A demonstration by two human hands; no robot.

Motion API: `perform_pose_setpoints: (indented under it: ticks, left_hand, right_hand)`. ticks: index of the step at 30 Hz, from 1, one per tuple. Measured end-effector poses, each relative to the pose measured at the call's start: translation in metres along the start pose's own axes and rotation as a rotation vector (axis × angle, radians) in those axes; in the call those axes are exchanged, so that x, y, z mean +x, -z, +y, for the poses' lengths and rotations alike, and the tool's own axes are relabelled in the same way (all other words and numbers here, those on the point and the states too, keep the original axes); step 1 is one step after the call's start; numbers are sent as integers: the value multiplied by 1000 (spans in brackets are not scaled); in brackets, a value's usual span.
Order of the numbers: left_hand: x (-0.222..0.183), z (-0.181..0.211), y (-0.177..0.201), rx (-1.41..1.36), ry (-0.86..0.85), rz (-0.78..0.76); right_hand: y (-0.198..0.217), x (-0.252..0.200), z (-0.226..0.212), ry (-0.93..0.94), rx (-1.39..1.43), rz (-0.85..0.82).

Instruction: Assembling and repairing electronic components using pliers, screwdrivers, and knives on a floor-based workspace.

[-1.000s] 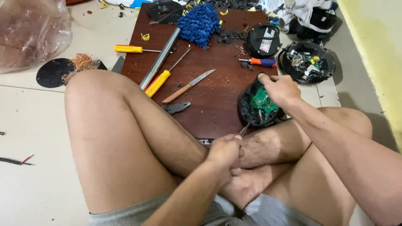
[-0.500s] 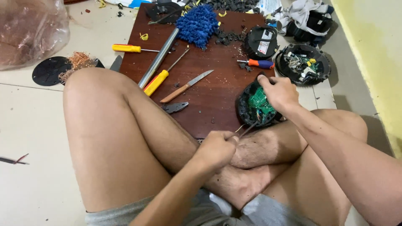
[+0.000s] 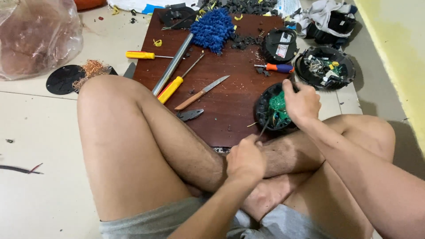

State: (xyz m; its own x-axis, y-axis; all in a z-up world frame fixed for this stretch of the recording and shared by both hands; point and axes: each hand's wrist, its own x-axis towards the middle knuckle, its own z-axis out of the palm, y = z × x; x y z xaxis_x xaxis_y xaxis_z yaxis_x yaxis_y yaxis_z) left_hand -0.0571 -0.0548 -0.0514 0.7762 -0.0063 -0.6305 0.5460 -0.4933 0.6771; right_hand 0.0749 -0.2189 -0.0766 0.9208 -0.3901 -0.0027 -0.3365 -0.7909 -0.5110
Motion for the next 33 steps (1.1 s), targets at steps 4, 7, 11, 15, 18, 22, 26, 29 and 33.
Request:
perform_pose_setpoints:
  ticks: [4,7,11,15,18,22,26,29,33]
  left_hand:
    - [39,14,-16,-53,-3,23]
    - [28,10,11,63,-79,42]
    - [-19,2,32,342,-224,26]
    - [3,9,19,511,-287,83]
    - [11,10,17,629,-361,72]
    - [44,-12,26,231,-193,39]
    - [14,2,57,120,-185,43]
    - [44,-16,66,-214,-167,137]
    - [31,-19,103,-882,-61,-61]
  right_hand:
    - [-5,18,8,-18,-36,16]
    - [-10,21,7,-48,-34,14]
    - [0,6,0,-62,-7,-4]
    - [-5,15,10,-44,19,-9]
    - [0,12,9,-38,22,-1]
    - [8,19,9,-8,7,-146]
    - [48,5,-9,-247,48,-487]
    - [59,-3,-27,-294,147,-499]
    - [-11,98,49,-92,-88,-210]
